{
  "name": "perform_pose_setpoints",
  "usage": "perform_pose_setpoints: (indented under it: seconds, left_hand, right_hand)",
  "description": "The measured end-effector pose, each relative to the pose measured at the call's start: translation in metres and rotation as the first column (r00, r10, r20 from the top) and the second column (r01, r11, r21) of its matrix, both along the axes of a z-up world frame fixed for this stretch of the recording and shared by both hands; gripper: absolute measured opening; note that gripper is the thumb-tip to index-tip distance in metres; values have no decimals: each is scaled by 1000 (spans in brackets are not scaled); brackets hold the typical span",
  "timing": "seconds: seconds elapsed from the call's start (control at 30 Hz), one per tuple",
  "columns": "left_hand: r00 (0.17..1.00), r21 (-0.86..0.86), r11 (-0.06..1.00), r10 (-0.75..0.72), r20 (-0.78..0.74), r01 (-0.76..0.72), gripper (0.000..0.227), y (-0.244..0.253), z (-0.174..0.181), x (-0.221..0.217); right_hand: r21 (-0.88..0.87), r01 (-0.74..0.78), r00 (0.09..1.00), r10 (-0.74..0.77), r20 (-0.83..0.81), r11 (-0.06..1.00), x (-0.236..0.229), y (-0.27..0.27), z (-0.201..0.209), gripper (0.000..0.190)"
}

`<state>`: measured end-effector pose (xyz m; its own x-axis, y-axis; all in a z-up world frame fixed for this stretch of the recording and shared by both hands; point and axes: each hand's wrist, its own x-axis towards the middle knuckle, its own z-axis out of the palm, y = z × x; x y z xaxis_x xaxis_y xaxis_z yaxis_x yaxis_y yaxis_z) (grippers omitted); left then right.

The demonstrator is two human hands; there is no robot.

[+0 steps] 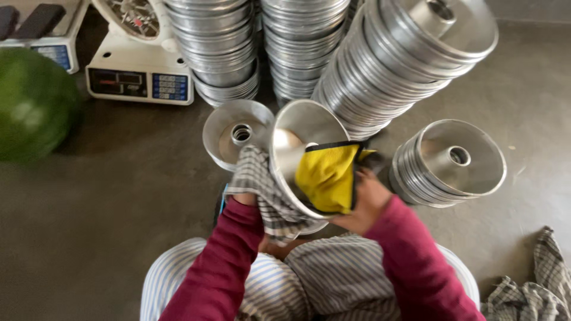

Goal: The person sits on the floor and wipes multiple silver metal parts with a cloth and a yellow sponge. They pick up each part from a stack, wipe the interior and exterior surfaces, and place the cleaned part onto a separate stack.

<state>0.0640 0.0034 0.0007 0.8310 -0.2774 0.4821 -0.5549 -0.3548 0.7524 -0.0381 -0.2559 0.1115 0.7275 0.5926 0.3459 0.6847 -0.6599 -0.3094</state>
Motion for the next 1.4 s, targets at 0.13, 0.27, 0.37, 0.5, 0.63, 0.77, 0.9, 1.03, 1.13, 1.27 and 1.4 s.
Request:
perform_pose_setpoints:
  seconds: [0.13, 0.27, 0.37, 0.5, 0.63, 0.77, 0.9, 1.03, 1.13, 1.27, 1.4]
  left_hand:
    - [983, 69, 981, -181, 26, 179, 25, -52, 20, 0]
    - [914, 468, 817, -403, 45, 337, 25, -145, 54, -6]
    - [872, 695, 637, -488, 30, 333, 24, -203, 80, -18]
    - [907, 742, 599, -420, -27, 300, 24, -219, 106, -52]
    - [976, 719, 660, -131, -176, 218, 16, -205, 143, -71]
    - [987, 480, 862, -138, -89, 163, 17, -179, 163, -66]
    - [956, -77, 970, -240, -168, 230, 25, -137, 154, -52]
    - [888, 133, 991, -70, 454, 10, 20, -45, 164, -40]
    - [907, -907, 421, -374, -193, -19, 37, 35, 185, -35]
    - [983, -927, 344, -49, -177, -150, 35, 125, 180, -47]
    - [808, -611, 589, 568, -153, -530, 28, 183, 124, -20]
  right_hand:
    - [-115, 441, 857, -456, -242, 890, -38, -54, 39, 75]
    - [-166, 777, 499, -754, -427, 608, -79, -96, 80, 65]
    - [-38, 896, 402, -846, -350, 442, -98, -128, 98, 58]
    - [268, 827, 529, -845, -79, 494, -96, -171, 83, 59]
    - [405, 723, 581, -810, 82, 560, -64, -205, 46, 54]
    - [272, 790, 561, -827, 43, 550, -31, -209, 14, 59]
    - [28, 857, 513, -845, -155, 515, -26, -197, 11, 82]
    - [459, 625, 780, -524, -340, 632, -43, -181, 12, 55]
    - [605, 529, 848, -403, -345, 595, -44, -166, 6, 35]
    - [358, 643, 748, -655, -104, 677, 6, -113, -7, 32]
    - [-31, 711, 700, -711, -68, 702, 64, -23, -5, 39]
